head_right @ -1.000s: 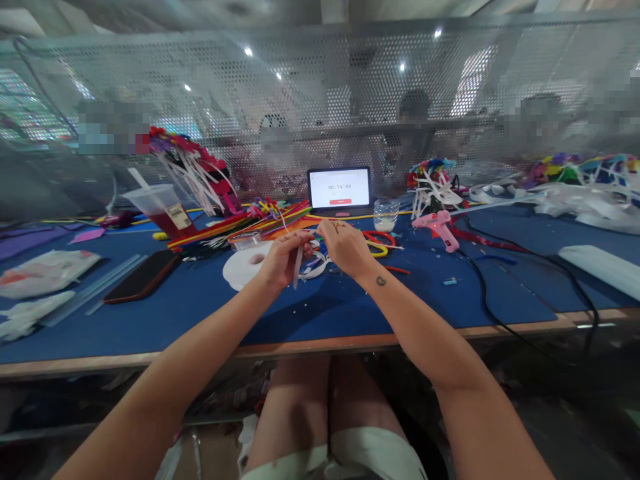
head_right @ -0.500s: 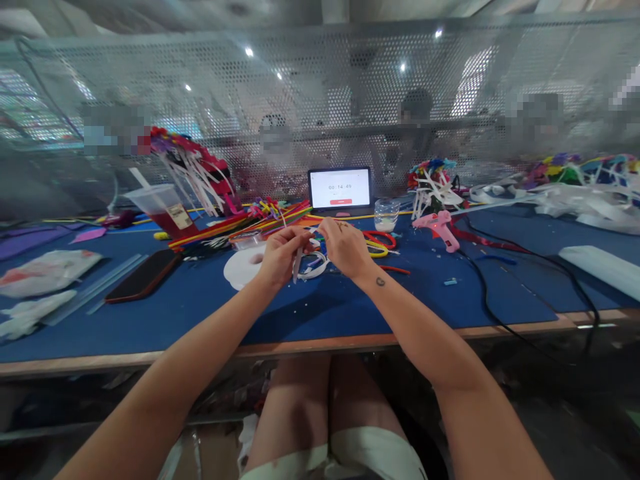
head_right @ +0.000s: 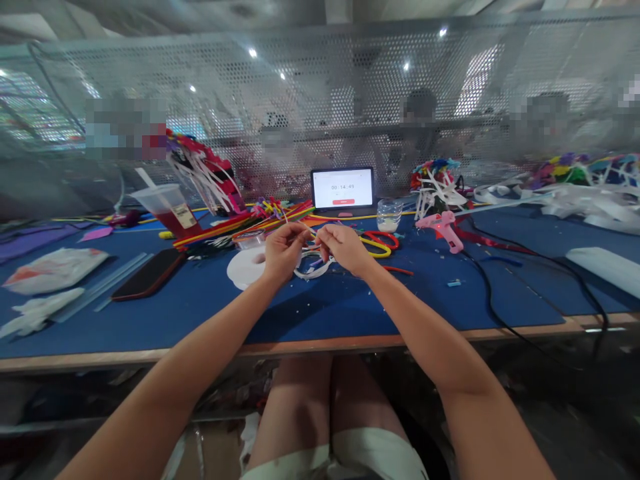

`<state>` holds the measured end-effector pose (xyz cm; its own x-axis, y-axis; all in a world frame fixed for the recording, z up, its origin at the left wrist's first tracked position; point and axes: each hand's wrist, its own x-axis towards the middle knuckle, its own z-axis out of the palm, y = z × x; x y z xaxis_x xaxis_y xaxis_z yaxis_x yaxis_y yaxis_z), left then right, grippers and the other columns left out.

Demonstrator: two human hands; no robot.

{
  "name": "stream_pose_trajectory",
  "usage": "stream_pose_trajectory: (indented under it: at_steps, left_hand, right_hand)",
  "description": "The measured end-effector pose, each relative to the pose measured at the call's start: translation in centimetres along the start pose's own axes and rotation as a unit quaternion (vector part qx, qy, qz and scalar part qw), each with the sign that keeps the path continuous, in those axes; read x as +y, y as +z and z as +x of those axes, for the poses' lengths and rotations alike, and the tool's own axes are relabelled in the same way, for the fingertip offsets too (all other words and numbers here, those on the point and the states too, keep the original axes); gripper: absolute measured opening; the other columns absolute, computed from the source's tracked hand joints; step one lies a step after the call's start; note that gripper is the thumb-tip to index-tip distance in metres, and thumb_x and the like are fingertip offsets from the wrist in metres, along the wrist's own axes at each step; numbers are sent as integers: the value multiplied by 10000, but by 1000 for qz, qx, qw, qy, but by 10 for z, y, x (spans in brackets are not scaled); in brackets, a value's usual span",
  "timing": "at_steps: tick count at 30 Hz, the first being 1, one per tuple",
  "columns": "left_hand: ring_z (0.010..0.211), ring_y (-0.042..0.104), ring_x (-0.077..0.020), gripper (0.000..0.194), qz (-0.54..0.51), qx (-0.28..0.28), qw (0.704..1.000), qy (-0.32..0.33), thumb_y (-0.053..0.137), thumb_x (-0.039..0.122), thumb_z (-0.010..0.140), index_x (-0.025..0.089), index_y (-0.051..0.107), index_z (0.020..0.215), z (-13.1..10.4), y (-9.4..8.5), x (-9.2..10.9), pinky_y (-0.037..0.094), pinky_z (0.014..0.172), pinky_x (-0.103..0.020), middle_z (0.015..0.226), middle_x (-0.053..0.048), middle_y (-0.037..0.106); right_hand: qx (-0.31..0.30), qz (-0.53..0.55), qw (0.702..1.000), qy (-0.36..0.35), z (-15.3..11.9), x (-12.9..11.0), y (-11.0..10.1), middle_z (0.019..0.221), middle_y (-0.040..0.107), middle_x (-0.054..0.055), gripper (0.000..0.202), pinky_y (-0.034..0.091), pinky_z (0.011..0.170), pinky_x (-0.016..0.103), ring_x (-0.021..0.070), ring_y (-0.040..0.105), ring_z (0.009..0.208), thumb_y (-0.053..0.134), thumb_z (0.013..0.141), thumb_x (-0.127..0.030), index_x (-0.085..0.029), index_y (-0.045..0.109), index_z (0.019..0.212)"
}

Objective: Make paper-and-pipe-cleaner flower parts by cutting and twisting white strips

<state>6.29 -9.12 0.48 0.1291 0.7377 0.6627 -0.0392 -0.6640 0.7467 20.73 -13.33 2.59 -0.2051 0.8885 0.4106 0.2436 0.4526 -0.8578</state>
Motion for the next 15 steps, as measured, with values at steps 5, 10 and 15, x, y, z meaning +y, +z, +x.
stream_pose_trajectory:
  at_steps: [5, 10, 15]
  left_hand:
    - [605, 569, -96, 60, -35, -6, 999, -28, 629, 230, 703, 182, 657, 724, -2, 2, 6, 460, 579, -211, 696, 0, 643]
    - [595, 570, -97, 99, -78, -48, 994, -53, 653, 257, 686, 180, 685, 739, -3, 0, 15, 469, 588, -223, 723, -14, 664]
    - [582, 553, -88, 117, -109, -79, 989, -54, 652, 285, 702, 171, 674, 717, -4, -1, 18, 465, 593, -219, 671, -12, 641]
  right_hand:
    - [-111, 167, 975, 100, -2, -7, -3, 428, 425, -63, 243, 121, 355, 200, 41, 257, 361, 434, 851, -322, -192, 437, 646]
    - [-181, 240, 944, 134, -1, -5, -12, 408, 377, -77, 243, 72, 343, 200, 40, 146, 357, 464, 834, -296, -190, 416, 621]
    - [-192, 235, 946, 116, -2, -6, -16, 420, 439, -63, 205, 69, 345, 191, 37, 141, 360, 447, 851, -307, -172, 488, 702]
